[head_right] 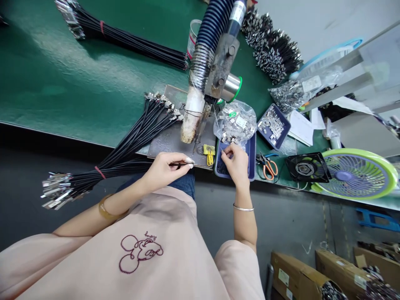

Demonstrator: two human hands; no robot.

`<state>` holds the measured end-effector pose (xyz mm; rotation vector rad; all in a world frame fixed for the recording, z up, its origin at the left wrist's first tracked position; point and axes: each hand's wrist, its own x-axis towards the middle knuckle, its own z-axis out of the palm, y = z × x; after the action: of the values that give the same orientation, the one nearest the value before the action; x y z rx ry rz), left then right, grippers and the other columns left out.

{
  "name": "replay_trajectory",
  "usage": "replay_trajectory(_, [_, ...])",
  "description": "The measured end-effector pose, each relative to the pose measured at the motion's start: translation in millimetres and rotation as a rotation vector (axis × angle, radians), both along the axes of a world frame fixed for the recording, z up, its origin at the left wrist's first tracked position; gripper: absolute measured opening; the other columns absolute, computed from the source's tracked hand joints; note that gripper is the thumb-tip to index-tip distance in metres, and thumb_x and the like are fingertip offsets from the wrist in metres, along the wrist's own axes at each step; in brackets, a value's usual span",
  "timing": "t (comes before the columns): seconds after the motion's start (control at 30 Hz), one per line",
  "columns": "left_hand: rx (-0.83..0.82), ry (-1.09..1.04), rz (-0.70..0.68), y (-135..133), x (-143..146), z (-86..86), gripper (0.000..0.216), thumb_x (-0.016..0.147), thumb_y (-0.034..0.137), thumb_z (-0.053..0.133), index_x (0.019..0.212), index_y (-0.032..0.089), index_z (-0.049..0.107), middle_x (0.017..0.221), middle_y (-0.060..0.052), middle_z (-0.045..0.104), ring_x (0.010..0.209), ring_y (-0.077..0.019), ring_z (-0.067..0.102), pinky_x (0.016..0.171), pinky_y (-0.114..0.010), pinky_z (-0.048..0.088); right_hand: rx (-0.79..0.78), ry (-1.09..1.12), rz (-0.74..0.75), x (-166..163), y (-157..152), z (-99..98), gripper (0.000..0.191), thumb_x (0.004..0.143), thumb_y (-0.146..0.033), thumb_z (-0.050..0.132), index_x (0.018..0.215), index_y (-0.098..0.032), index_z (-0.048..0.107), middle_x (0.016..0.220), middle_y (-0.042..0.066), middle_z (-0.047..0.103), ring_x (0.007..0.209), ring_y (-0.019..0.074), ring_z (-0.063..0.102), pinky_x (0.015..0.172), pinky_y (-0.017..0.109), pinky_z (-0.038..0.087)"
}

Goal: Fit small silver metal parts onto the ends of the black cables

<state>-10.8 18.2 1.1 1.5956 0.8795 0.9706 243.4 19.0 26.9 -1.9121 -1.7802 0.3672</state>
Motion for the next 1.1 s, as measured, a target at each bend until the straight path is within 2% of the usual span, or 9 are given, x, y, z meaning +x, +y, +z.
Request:
replay_trajectory(0.07, [0.057,0.053,0.033,-2,1,-0.2,0.011,0.083,0.019,0.062,0.078,0.013,0.069,0.060,0.002,0.060,0.053,-0.0065,0.044,0.051,-0.018,0.033,0.147,0.077,-0.097,-14,-12,4.4,0.014,0.080,-0.022,0.066,0.070,-0.020,0.057,0.071,-0.002,0.062,0.062,0.0107,0.053,0.064,0.026,0.043])
replay_trajectory(0.13, [0.026,0.058,0.036,-2,2,0.6,0.014,0.085,0.019,0.059,0.074,0.013,0.064,0.052,0.005,0.051,0.049,-0.0055,0.038,0.050,-0.018,0.031,0.225,0.278,-0.146,-33,-26,9.2,0.018,0.081,-0.025,0.069,0.070,-0.020,0.056,0.079,-0.001,0.065,0.060,0.0090,0.054,0.058,0.024,0.044])
replay_trajectory(0.2, [-0.111,-0.005,-0.020,0,2,2.2,0.016,0.087,0.020,0.056,0.074,0.013,0.061,0.051,0.005,0.053,0.046,-0.0053,0.040,0.050,-0.018,0.033,0.193,0.486,-0.113,-54,-40,10.6,0.021,0.082,-0.028,0.071,0.071,-0.020,0.055,0.087,0.000,0.067,0.058,0.0079,0.058,0.054,0.023,0.048])
replay_trajectory(0.27, [-0.271,-0.098,-0.091,3,1,4.1,0.017,0.089,0.023,0.055,0.074,0.014,0.058,0.053,0.003,0.058,0.043,-0.0049,0.043,0.048,-0.018,0.033,0.183,0.585,-0.079,-74,-49,6.5,0.017,0.084,-0.027,0.071,0.074,-0.021,0.058,0.092,0.001,0.068,0.068,0.0111,0.068,0.064,0.026,0.056])
replay_trajectory(0.4, [-0.415,-0.200,-0.164,8,-3,7.7,0.020,0.087,0.025,0.058,0.071,0.013,0.058,0.055,0.002,0.060,0.040,-0.0030,0.038,0.043,-0.017,0.028,0.244,0.622,-0.064,-97,-51,-11.5,0.006,0.087,-0.026,0.070,0.082,-0.022,0.068,0.096,0.004,0.072,0.088,0.0161,0.072,0.075,0.029,0.061])
replay_trajectory(0.63, [-0.390,-0.223,-0.186,10,-4,11.2,0.022,0.087,0.023,0.061,0.068,0.013,0.059,0.054,0.002,0.057,0.044,-0.0035,0.041,0.045,-0.017,0.031,0.205,0.686,0.001,-100,-45,-22.8,0.004,0.087,-0.024,0.070,0.085,-0.022,0.072,0.099,0.005,0.074,0.090,0.0152,0.072,0.074,0.026,0.062])
replay_trajectory(0.77, [-0.410,-0.199,-0.224,11,-4,13.3,0.025,0.086,0.024,0.063,0.065,0.012,0.060,0.054,0.002,0.057,0.045,-0.0038,0.041,0.045,-0.017,0.031,0.265,0.563,0.044,-99,-48,-19.3,0.005,0.088,-0.020,0.068,0.087,-0.022,0.072,0.098,0.004,0.075,0.091,0.0158,0.073,0.074,0.028,0.062])
replay_trajectory(0.93, [-0.507,-0.173,-0.284,14,-6,14.6,0.022,0.082,0.026,0.068,0.067,0.012,0.061,0.052,0.001,0.059,0.045,-0.0044,0.044,0.047,-0.016,0.033,0.405,0.300,0.127,-98,-52,-18.4,0.014,0.088,-0.013,0.066,0.094,-0.023,0.072,0.103,0.004,0.076,0.098,0.0176,0.072,0.089,0.035,0.061])
replay_trajectory(1.1, [-0.493,-0.190,-0.322,18,-9,13.0,0.016,0.075,0.022,0.072,0.066,0.010,0.067,0.055,0.001,0.058,0.053,-0.0065,0.049,0.053,-0.018,0.039,0.210,0.593,0.077,-95,-50,-22.1,0.006,0.091,-0.021,0.065,0.087,-0.021,0.069,0.103,0.006,0.074,0.094,0.0172,0.074,0.078,0.030,0.064])
